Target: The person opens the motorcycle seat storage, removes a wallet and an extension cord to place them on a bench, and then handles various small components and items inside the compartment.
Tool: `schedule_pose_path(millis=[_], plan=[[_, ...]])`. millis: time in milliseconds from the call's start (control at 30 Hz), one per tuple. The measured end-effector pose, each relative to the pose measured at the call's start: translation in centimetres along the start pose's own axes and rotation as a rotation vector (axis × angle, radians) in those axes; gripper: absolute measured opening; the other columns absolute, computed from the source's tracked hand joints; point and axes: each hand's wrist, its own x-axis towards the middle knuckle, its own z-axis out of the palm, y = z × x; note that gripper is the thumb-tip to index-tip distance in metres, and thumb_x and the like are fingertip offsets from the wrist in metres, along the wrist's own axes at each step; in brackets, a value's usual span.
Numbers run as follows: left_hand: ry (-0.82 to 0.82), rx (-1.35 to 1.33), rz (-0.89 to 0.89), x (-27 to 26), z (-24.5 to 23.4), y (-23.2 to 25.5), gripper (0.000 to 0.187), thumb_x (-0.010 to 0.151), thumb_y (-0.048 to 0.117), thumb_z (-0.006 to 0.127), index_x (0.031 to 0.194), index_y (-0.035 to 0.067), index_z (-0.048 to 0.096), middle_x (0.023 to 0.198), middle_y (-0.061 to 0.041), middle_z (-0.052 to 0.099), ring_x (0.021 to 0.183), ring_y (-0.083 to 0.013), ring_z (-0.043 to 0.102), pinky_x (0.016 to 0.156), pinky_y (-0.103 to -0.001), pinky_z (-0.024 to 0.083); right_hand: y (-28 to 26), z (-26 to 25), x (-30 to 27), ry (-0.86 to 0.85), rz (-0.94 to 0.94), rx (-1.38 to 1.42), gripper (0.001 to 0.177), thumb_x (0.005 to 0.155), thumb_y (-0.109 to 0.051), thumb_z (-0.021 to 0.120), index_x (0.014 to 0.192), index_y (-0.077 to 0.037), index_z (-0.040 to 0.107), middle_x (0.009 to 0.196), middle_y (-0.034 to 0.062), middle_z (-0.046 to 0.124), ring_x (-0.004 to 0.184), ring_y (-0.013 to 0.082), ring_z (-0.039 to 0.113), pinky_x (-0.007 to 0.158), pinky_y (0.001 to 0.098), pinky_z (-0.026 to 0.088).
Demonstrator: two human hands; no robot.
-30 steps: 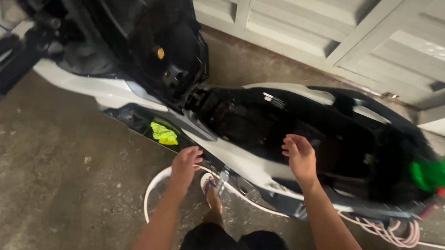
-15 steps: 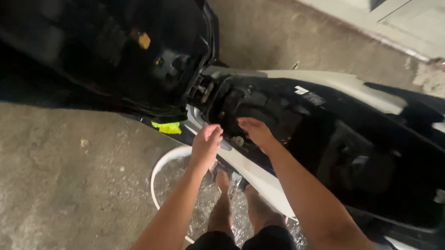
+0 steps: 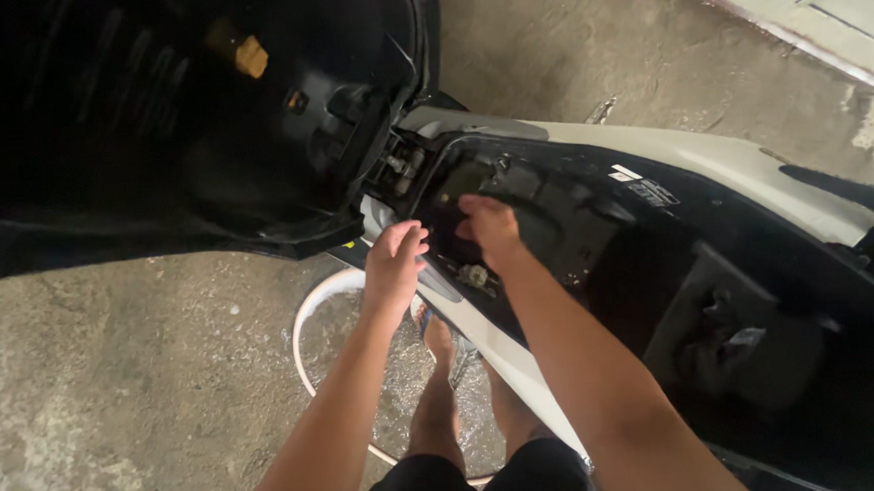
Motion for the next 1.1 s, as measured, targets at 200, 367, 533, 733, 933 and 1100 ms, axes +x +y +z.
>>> schedule_pose_path(millis=[200,367,533,733,933,1100], plan=[[-0.011,0.296,0.225,0.3,1.4,1.4,0.047,0.096,0.029,0.066,0.135,0.003,0.062,0.132,-0.013,0.069,0.118,-0.0229,0.067,0.098,-0.037,0.053,-4.5,-5.6,-1.6,-0.139,0.108,0.193,0.023,0.096,-0.013,0.067,0.111,0.005,0.071,0.081,0.0101,0.065,0.069,0.0219,0.064,0.069,0.0401,0.062],[-0.131,0.095,-0.033,1.5,4.1,3.0,0.06,0.09,0.023,0.072,0.141,0.003,0.048,0.132,-0.015,0.061,0.109,-0.026,0.066,0.087,-0.039,0.06,-6.3,-7.3,-4.4,-0.238,0.167,0.276,0.023,0.097,-0.014,0.064,0.111,0.002,0.07,0.094,0.0107,0.068,0.074,0.0213,0.067,0.073,0.0406,0.06],[-0.132,-0.145,-0.126,1.9,4.2,1.9,0.054,0.087,0.01,0.069,0.136,-0.006,0.051,0.119,-0.02,0.066,0.098,-0.0254,0.072,0.078,-0.037,0.067,-6.0,-6.9,-6.5,-0.39,0.144,0.294,0.024,0.096,-0.014,0.059,0.112,0.0,0.07,0.099,0.0132,0.071,0.08,0.0249,0.072,0.079,0.0432,0.062],[-0.03,-0.048,-0.077,1.5,3.0,3.1,0.046,0.091,0.014,0.065,0.133,-0.004,0.057,0.109,-0.017,0.07,0.083,-0.0213,0.075,0.075,-0.032,0.065,-0.4,-7.3,-5.9,-0.136,-0.271,-0.892,0.029,0.095,-0.019,0.06,0.119,-0.015,0.075,0.111,0.0102,0.076,0.094,0.0251,0.078,0.086,0.0378,0.061],[-0.034,-0.109,-0.043,0.6,2.0,3.9,0.046,0.09,0.011,0.063,0.134,-0.002,0.06,0.109,-0.013,0.071,0.081,-0.0198,0.073,0.073,-0.031,0.062,4.7,-5.5,-3.9,-0.421,-0.458,-1.425,0.049,0.081,-0.01,0.067,0.129,-0.018,0.068,0.109,0.0185,0.071,0.103,0.0363,0.068,0.084,0.0471,0.056],[-0.042,-0.11,-0.059,0.3,1.7,4.1,0.046,0.091,0.011,0.063,0.134,-0.002,0.061,0.106,-0.013,0.073,0.08,-0.0207,0.074,0.072,-0.032,0.061,5.8,-5.1,-2.6,-0.44,-0.246,-1.661,0.025,0.094,-0.016,0.062,0.111,-0.008,0.078,0.116,0.0173,0.073,0.112,0.0326,0.07,0.093,0.0461,0.058]])
